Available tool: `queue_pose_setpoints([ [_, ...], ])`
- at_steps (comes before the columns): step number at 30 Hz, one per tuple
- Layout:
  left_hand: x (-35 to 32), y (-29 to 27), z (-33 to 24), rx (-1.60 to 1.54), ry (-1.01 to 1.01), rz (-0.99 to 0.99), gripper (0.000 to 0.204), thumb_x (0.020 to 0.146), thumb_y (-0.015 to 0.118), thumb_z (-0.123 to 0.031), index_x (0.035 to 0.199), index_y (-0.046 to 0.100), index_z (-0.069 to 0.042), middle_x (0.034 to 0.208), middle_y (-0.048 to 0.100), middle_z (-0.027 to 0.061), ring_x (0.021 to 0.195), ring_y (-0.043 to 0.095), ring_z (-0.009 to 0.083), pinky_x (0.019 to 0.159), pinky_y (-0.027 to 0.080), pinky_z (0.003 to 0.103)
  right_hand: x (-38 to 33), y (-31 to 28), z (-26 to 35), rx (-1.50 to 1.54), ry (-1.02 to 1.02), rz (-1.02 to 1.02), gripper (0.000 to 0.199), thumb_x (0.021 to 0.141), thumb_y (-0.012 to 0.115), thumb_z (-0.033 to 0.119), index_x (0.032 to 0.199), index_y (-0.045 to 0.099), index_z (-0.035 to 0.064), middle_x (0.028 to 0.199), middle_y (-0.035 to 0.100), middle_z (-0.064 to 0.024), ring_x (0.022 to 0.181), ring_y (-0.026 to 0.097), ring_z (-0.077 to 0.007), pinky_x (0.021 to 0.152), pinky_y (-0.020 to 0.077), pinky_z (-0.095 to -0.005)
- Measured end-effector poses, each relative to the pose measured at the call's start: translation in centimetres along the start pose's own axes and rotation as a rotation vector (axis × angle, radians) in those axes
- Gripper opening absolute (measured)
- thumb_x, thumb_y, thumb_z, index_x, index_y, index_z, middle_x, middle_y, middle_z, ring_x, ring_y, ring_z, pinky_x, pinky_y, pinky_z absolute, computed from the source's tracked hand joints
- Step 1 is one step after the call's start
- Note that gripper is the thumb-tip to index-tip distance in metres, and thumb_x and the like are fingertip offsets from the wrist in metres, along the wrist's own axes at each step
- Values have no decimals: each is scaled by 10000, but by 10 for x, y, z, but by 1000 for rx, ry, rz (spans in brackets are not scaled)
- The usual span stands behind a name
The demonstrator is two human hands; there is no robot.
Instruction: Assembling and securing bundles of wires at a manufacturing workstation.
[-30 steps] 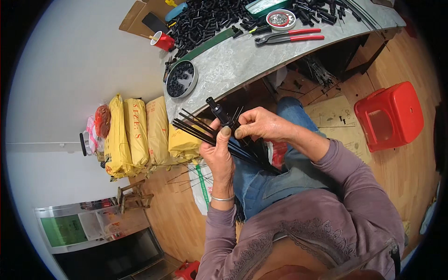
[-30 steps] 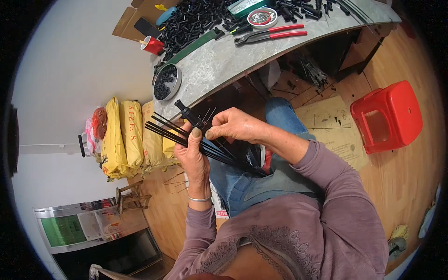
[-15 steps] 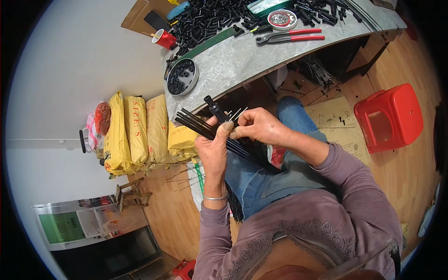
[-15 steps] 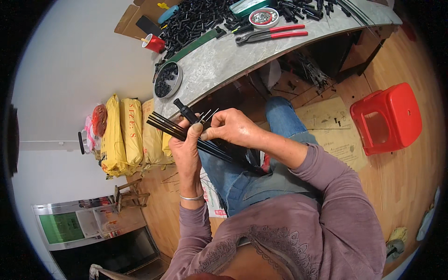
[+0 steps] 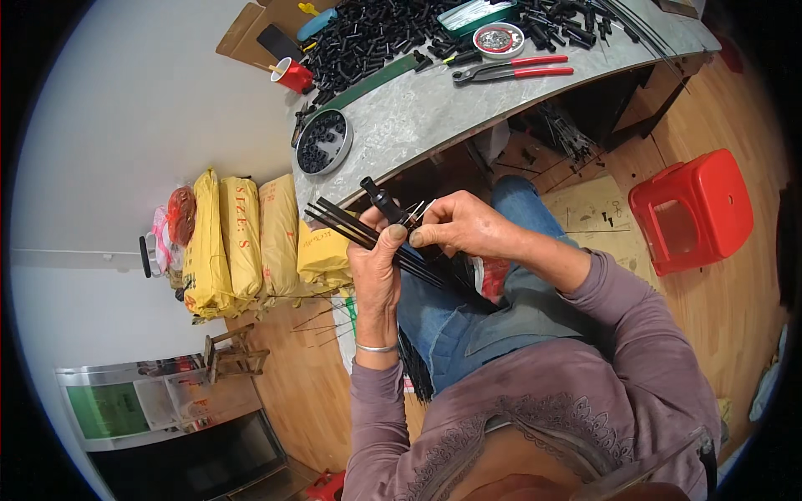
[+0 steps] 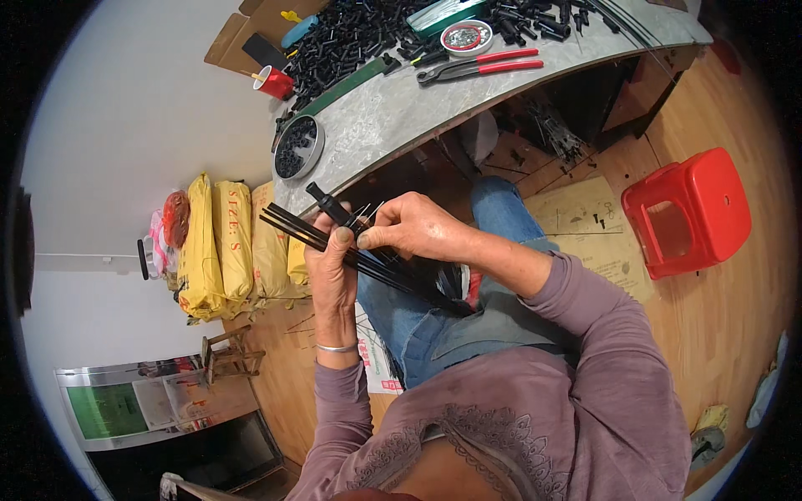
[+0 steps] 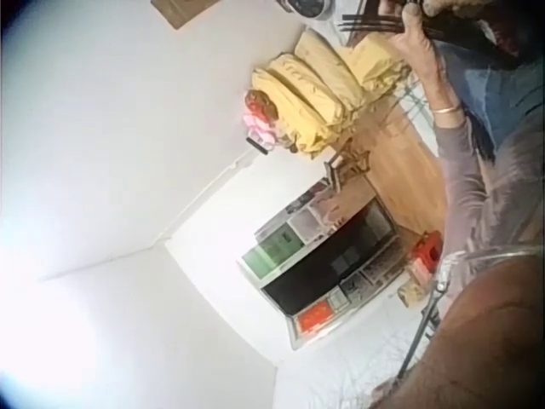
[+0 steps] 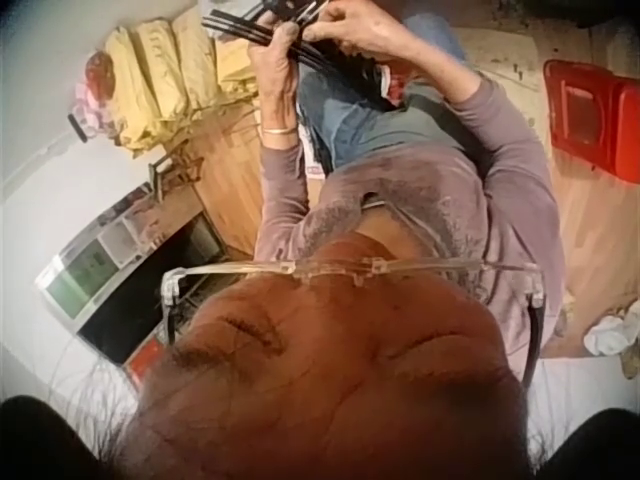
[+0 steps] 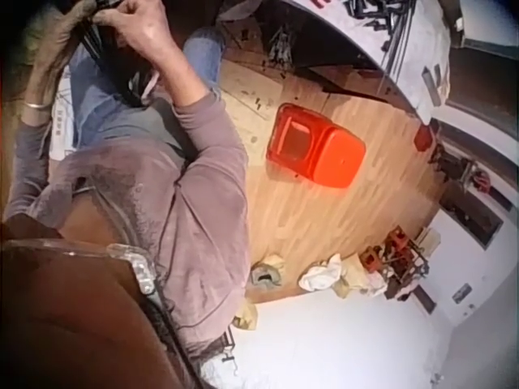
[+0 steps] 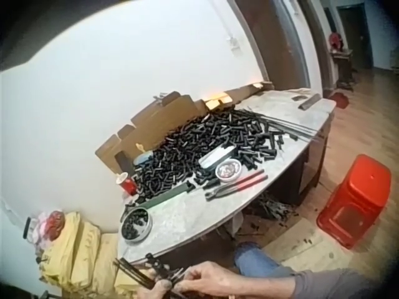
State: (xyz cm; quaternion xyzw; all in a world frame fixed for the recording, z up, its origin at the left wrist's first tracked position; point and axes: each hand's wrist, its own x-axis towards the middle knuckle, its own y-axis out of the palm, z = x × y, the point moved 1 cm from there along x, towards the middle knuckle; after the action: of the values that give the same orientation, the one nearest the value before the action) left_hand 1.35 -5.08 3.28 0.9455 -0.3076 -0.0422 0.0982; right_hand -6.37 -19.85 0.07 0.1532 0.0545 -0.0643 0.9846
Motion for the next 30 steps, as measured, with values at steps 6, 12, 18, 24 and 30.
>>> queue_pose_setpoints([
  [6, -3, -6, 6, -70, 26, 25, 356, 811, 741, -162, 1083, 584, 6, 979, 645, 97, 871, 625, 195, 806, 498, 292, 9, 1, -8, 103, 87, 43, 378, 734, 796, 341, 668, 570, 45, 602, 550, -15, 521, 545, -100, 470, 462, -238],
  [12, -11, -1, 5, -74, 54, -34, 333, 831, 718, -144, 1097, 576, -1, 1046, 628, 93, 910, 627, 213, 826, 512, 323, 8, 3, -6, 44, 100, 49, 299, 761, 783, 265, 717, 558, 73, 650, 551, -5, 562, 531, -87, 498, 472, -220],
  [18, -9, -7, 3, -113, -43, 74, 350, 879, 666, -207, 1123, 570, 24, 1033, 633, 112, 934, 619, 208, 843, 494, 310, 7, 0, 1, 112, 143, 119, 417, 680, 831, 356, 805, 574, 52, 683, 561, -21, 584, 544, -110, 495, 491, -261],
  [24, -9, 10, -3, -32, -62, 53, 382, 939, 575, -272, 1165, 542, 34, 1015, 637, 116, 942, 612, 188, 853, 477, 291, 3, 5, 2, 170, 112, -1, 346, 716, 813, 277, 845, 586, 49, 775, 585, -9, 632, 511, -86, 535, 438, -227],
  [30, -14, 33, -1, 103, 28, 19, 443, 982, 472, -359, 1184, 522, 32, 1058, 620, 112, 958, 598, 169, 859, 468, 277, 3, 4, 1, 302, 42, 48, 208, 764, 756, 99, 878, 598, 28, 951, 625, -45, 645, 505, -72, 529, 391, -210],
])
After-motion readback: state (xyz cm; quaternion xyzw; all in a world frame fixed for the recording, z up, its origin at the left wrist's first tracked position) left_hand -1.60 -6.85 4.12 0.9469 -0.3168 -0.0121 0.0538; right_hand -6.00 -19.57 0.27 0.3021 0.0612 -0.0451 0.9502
